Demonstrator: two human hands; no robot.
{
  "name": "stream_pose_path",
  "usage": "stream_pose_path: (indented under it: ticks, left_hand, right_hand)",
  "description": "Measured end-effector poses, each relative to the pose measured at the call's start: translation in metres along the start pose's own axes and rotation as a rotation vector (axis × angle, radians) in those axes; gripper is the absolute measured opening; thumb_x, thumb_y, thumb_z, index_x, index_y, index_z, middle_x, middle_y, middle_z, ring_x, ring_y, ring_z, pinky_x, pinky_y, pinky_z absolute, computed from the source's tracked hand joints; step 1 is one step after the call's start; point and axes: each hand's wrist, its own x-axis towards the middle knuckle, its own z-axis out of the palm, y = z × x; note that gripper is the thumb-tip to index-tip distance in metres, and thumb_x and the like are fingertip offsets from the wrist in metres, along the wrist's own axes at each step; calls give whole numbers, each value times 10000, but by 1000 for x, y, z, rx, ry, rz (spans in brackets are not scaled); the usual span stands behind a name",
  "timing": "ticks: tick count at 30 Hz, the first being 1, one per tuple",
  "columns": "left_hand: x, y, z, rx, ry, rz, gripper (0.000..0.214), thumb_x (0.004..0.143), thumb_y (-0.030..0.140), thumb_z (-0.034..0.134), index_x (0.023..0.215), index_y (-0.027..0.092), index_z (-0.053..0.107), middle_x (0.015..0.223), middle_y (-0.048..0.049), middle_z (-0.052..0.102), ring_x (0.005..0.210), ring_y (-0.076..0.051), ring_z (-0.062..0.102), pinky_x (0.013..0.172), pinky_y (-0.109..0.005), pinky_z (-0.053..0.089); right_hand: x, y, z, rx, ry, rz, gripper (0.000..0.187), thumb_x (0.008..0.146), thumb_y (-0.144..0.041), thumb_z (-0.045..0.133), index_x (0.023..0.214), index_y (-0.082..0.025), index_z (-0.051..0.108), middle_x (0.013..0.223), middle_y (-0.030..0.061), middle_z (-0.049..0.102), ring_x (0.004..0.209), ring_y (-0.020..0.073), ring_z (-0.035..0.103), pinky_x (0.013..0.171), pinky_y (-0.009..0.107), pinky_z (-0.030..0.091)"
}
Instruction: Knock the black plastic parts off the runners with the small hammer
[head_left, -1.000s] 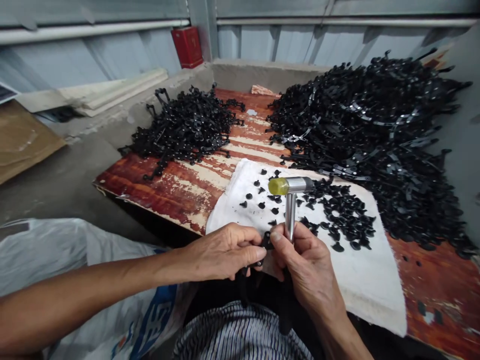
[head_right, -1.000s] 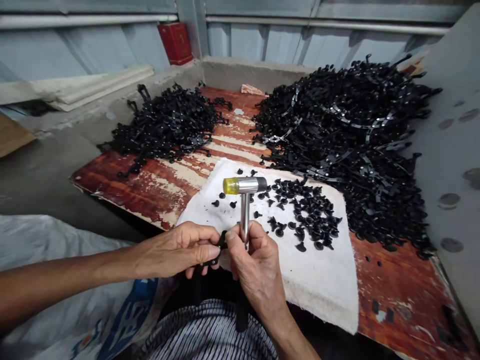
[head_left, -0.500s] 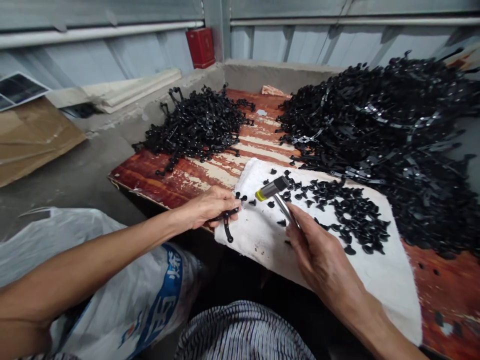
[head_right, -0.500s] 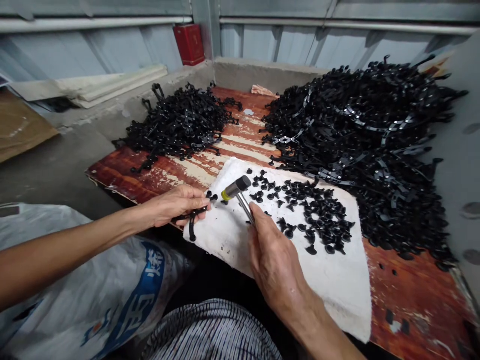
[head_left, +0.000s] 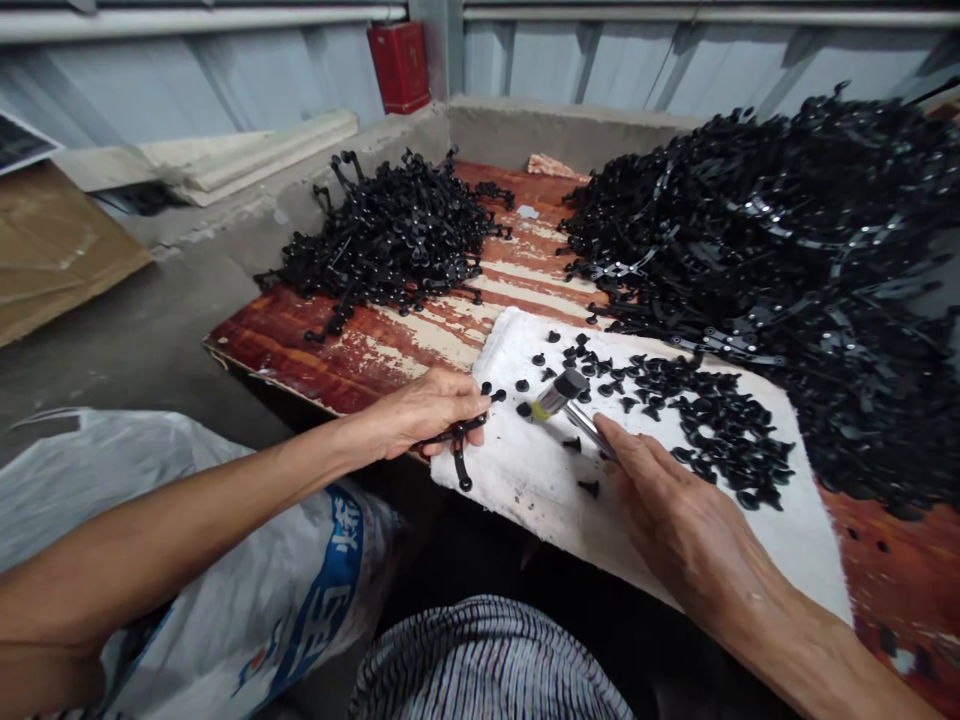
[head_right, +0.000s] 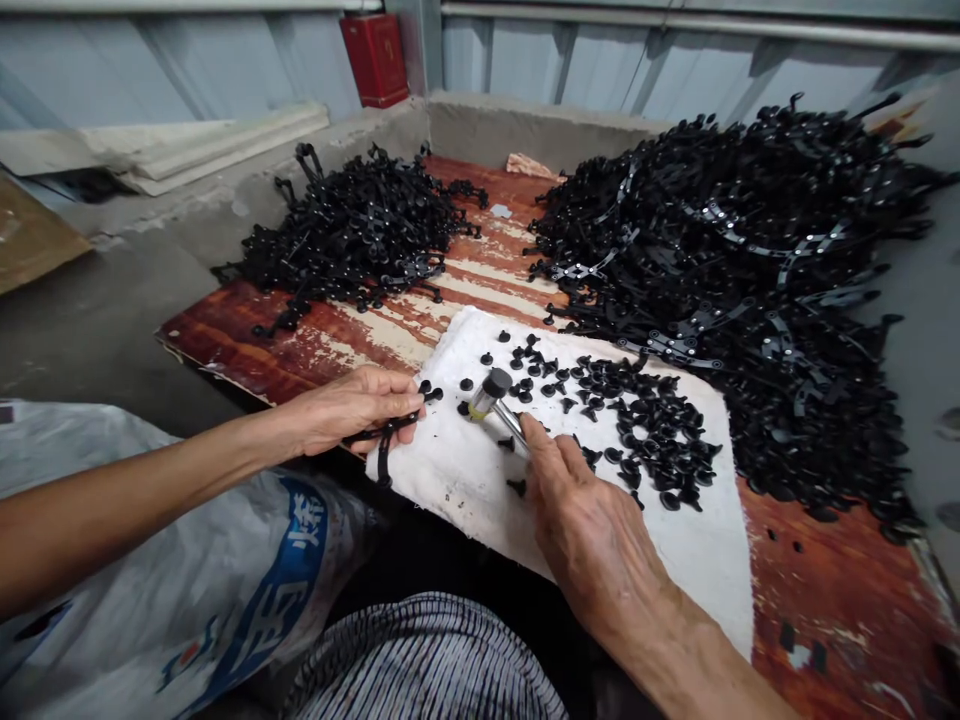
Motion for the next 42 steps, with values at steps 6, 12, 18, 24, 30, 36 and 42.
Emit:
stream_pose_path:
  ticks: [6,12,18,24,30,36,42]
  left_hand:
    - [6,7,8,40,-16,0,271,937,225,523,678,149,545,548,29,604,261,-15,348,258,-148,182]
    - [10,9,12,57,-39,-7,280,941,210,517,671,142,546,545,29,600,258,-16,347,251,-144,181]
    - [11,8,13,33,-52,11,302,941,209,521,652,128,547,558,11,616,258,-9,353,259,-143,183]
    - [13,5,12,39,-56,0,299,939,235,527,660,134,562,563,8,620,263,-19,354,255,-150,178]
    - [15,6,12,52,-61,-8,300,937,241,532,661,132,574,563,8,622,263,-15,353,266,-145,187]
    - [13,8,14,44,-58,-23,302,945,222,511,661,133,559,566,12,619,260,-18,342,256,-150,178]
    - [14,6,12,77,-66,-22,330,943,261,518,642,137,571,523,18,578,258,-27,325,241,-160,181]
  right_hand:
    - [-6,-3,-13,218,103,0,442,935,-150,472,1372,-145,539,1142,160,729,914,220,737,819,361,606]
    - [-31,-11,-21,304,99,135,408,971,-241,475,1369,-184,543,1210,135,712,965,207,738,911,375,568]
    - [-45,-9,-16,307,124,166,407,965,-238,494,1367,-216,554,1238,109,704,1085,213,691,954,369,527]
    - [-46,-7,-12,297,125,143,404,959,-230,502,1358,-224,561,1214,101,717,1063,217,701,911,362,558]
    - [-47,-8,-11,283,123,129,392,960,-214,502,1348,-209,563,1220,107,713,1069,212,698,924,362,549]
    - [-46,-7,-11,277,117,125,423,957,-194,500,1376,-234,546,1232,93,708,1064,212,700,923,359,555]
    - [-45,-8,-9,283,134,123,408,962,-204,496,1364,-239,554,1225,83,712,1067,200,696,930,341,538]
